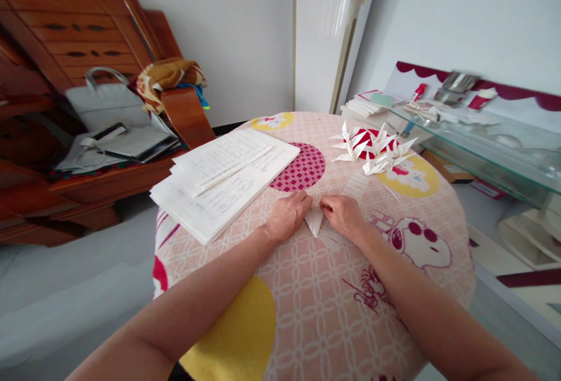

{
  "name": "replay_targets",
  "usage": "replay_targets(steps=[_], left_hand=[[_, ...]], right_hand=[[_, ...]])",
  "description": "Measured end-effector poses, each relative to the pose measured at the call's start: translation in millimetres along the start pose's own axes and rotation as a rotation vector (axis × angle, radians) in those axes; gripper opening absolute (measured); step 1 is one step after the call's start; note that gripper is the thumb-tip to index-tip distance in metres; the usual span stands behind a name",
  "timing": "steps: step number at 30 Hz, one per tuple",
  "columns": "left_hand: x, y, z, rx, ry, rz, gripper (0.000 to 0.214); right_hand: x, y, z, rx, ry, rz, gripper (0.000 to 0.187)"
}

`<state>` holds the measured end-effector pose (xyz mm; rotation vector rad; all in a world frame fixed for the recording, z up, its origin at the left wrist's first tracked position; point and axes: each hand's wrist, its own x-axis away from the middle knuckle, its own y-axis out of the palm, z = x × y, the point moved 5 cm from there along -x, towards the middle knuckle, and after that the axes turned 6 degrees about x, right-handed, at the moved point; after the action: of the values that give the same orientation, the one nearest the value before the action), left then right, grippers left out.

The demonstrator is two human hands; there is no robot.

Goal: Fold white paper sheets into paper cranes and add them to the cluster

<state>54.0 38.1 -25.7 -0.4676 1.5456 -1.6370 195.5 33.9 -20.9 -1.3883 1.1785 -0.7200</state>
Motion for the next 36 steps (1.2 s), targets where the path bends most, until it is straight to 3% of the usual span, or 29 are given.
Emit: replay_targets(steps=[9,15,18,25,30,36], left_hand=[[11.7,-8.5,5.6,-0.042,0.078,-0.105,0.021],[4.1,-13.8,-2.4,0.178,-0.102,-0.048,0.023],[-3.8,-10.9,-2.2,0.274,-0.138,-0.036,0.014],[-8.6,-1.1,-8.3,0.391,-0.157,0.021,0.009],[-6.7,-5.6,-6.8,0.486,-0.186,0.007,0.009],[-1.2,-12.7,-6.1,0.919,-0.253,0.109,0.018]], right_hand=[[4.6,0.2,-0.5,0.061,-0.081,-0.048,0.026],[5.6,-2.0,1.4,0.034,-0.092,-0.072,0.028],[5.3,-4.0,1.1,0.010,-0.087,-0.070,0.027],[3.7,-8.7,10.7,-0.263,0.072,-0.024,0.028],[5.3,-10.5,15.8,-0.363,0.163,-0.048,0.017],[11.6,-4.3,19.6,-0.845,0.289,-0.182,0.012]])
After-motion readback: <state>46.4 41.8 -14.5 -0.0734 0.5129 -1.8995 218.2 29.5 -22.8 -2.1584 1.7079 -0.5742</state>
